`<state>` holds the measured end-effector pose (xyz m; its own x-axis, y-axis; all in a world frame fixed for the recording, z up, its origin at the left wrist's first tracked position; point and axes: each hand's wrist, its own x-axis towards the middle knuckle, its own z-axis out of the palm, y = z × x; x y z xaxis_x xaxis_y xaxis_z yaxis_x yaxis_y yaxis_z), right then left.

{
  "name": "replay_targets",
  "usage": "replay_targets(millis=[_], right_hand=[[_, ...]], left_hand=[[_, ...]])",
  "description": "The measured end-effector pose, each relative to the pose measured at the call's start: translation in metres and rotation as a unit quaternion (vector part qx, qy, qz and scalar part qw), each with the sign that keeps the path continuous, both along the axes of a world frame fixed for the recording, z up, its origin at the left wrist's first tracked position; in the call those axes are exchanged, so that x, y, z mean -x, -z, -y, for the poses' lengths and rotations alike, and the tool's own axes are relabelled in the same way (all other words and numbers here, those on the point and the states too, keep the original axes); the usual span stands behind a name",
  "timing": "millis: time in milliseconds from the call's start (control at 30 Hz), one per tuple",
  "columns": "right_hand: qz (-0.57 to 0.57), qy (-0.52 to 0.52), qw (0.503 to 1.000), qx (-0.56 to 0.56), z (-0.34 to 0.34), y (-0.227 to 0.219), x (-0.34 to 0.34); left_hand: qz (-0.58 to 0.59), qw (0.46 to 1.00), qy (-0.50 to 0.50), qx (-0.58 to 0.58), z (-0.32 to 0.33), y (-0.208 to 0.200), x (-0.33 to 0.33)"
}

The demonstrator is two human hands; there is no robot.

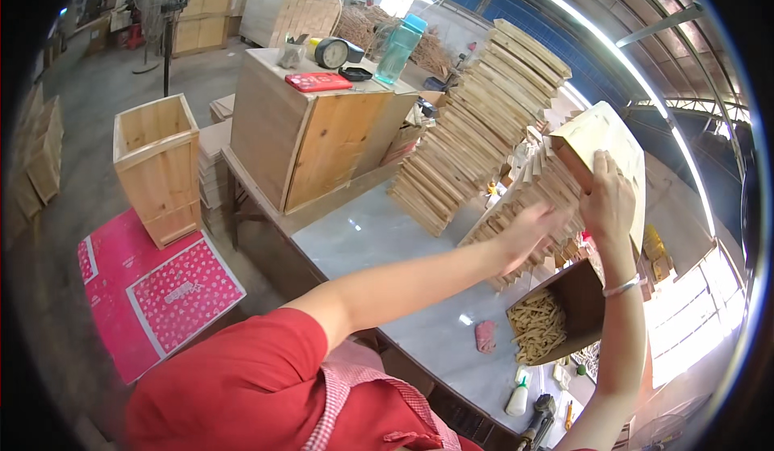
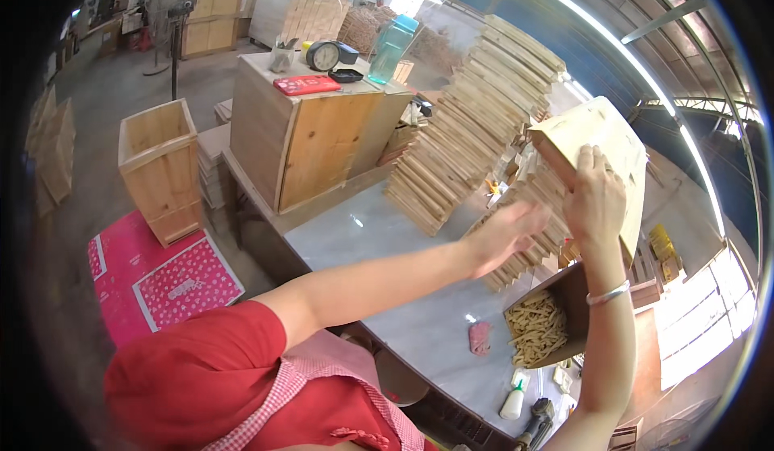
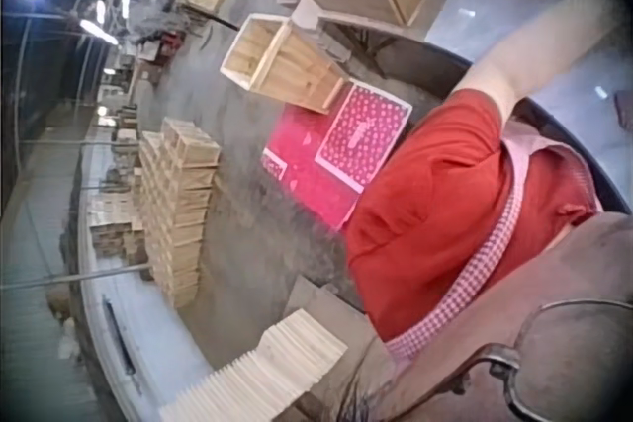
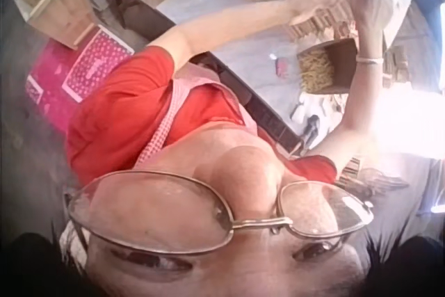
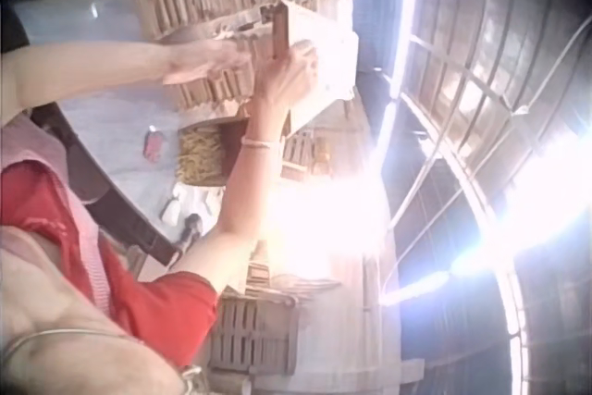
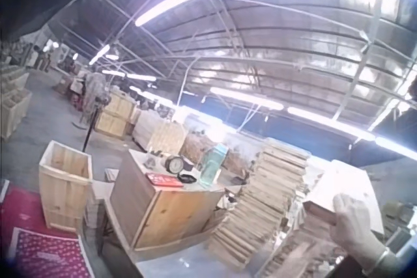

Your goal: The recorder is assembling wooden boxes by applying glue to wooden panels and securing the assembled structure with rubber bands.

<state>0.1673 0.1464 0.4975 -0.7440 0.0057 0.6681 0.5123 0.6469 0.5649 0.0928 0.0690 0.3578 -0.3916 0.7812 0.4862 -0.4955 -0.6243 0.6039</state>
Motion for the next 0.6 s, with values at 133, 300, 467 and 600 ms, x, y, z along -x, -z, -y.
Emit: replay_targets(millis=[133,300,467,600], right_hand=[[-0.030,-0.045,0.998,-0.038,0.047,0.046,-0.031],[-0.023,-0.081,0.996,0.033,0.086,0.109,-0.051],[0.011,-0.147,0.977,0.154,0.107,0.220,-0.049],[0.084,-0.164,0.917,0.355,0.140,0.272,-0.058]], left_hand=[[0.109,0.990,0.067,-0.065,0.019,-0.034,-0.017],[0.196,0.977,-0.079,-0.025,0.059,0.012,-0.050],[0.203,0.968,-0.083,0.123,0.092,0.120,-0.039],[0.257,0.947,-0.003,0.192,0.122,0.206,-0.014]])
